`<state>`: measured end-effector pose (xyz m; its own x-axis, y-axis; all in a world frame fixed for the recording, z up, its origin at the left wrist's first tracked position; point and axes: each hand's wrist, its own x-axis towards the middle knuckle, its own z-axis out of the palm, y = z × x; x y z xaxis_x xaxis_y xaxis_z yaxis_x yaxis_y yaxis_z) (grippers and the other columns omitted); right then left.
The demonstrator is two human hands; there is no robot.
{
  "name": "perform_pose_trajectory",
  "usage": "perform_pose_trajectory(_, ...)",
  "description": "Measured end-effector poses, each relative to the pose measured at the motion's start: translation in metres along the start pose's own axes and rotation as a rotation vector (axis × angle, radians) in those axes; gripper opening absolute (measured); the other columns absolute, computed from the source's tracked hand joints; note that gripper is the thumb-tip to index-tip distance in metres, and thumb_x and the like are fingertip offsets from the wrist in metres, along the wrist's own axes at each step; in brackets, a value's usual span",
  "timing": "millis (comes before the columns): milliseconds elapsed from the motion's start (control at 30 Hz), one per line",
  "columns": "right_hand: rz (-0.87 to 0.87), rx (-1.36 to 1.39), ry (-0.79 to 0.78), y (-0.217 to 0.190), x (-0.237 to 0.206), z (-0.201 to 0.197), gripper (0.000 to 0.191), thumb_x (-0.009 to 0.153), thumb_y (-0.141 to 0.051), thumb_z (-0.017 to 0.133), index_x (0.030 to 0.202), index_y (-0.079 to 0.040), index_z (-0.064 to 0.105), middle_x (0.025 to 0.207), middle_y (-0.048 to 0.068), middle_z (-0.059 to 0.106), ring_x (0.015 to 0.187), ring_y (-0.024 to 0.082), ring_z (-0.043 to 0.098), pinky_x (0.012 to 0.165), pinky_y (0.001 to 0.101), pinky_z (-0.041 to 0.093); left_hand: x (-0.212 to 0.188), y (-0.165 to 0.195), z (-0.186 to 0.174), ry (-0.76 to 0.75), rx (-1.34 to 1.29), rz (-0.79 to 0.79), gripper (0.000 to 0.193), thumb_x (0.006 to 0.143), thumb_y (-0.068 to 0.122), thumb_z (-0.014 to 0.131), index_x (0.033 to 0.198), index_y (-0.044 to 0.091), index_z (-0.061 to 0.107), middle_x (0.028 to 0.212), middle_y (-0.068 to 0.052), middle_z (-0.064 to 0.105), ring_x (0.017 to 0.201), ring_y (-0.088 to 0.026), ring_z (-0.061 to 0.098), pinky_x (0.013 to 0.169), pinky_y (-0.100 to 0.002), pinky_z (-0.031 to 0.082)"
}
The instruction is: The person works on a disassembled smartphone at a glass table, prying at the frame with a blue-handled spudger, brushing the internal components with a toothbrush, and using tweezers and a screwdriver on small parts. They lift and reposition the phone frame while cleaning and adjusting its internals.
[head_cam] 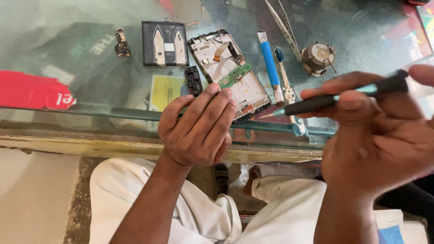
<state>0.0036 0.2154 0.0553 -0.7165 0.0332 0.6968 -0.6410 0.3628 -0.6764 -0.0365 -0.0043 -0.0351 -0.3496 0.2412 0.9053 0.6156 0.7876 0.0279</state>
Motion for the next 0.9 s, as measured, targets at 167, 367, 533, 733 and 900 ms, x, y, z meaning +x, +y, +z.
perform_pose_trajectory(167, -0.158, -0.112, -0.238, -0.002, 0.014, 0.014, 0.033, 0.128, 0.001, 0.057, 0.148, -0.001, 0.03, 0.109, 0.025, 0.072, 0.092, 0.027, 0.08, 0.082, 0.0323, 0.06, 0.001, -0.001, 0.0, 0.001, -0.018, -0.012, 0.037, 0.102, 0.021, 0.042, 0.115, 0.01, 0.074, 0.121, -0.006, 0.076, 0.117, -0.021, 0.071, 0.098, -0.04, 0.048)
perform_pose_trajectory(367, -0.194, -0.195, -0.249, 0.003, 0.018, 0.02, 0.033, 0.127, 0.005, 0.058, 0.144, -0.001, 0.031, 0.109, 0.025, 0.072, 0.094, 0.025, 0.079, 0.084, 0.0294, 0.062, 0.001, -0.002, 0.001, 0.007, -0.001, -0.009, 0.033, 0.1, 0.018, 0.045, 0.113, 0.01, 0.074, 0.121, -0.006, 0.076, 0.116, -0.021, 0.071, 0.097, -0.04, 0.048)
perform_pose_trajectory(533, -0.177, -0.172, -0.251, 0.003, 0.016, 0.024, 0.033, 0.127, 0.005, 0.058, 0.144, -0.001, 0.03, 0.111, 0.024, 0.071, 0.096, 0.025, 0.079, 0.086, 0.0288, 0.064, 0.0, -0.001, 0.002, 0.01, 0.012, -0.012, 0.032, 0.1, 0.018, 0.045, 0.112, 0.01, 0.074, 0.121, -0.006, 0.076, 0.116, -0.021, 0.072, 0.097, -0.039, 0.048)
perform_pose_trajectory(733, -0.143, -0.184, -0.278, -0.012, 0.024, 0.034, 0.049, 0.113, 0.002, 0.071, 0.136, 0.001, 0.027, 0.111, 0.023, 0.067, 0.093, 0.022, 0.075, 0.079, 0.0278, 0.062, 0.0, 0.0, 0.002, 0.018, 0.012, -0.02, 0.032, 0.099, 0.018, 0.045, 0.111, 0.011, 0.074, 0.119, -0.005, 0.076, 0.115, -0.02, 0.072, 0.098, -0.039, 0.047)
perform_pose_trajectory(900, -0.232, -0.27, -0.374, -0.019, 0.028, 0.045, 0.072, 0.098, 0.001, 0.084, 0.138, -0.001, 0.024, 0.121, 0.025, 0.053, 0.096, 0.019, 0.072, 0.079, 0.0251, 0.061, 0.0, -0.001, 0.003, 0.027, 0.01, -0.022, 0.031, 0.099, 0.018, 0.046, 0.109, 0.01, 0.074, 0.118, -0.004, 0.076, 0.114, -0.02, 0.072, 0.097, -0.038, 0.047)
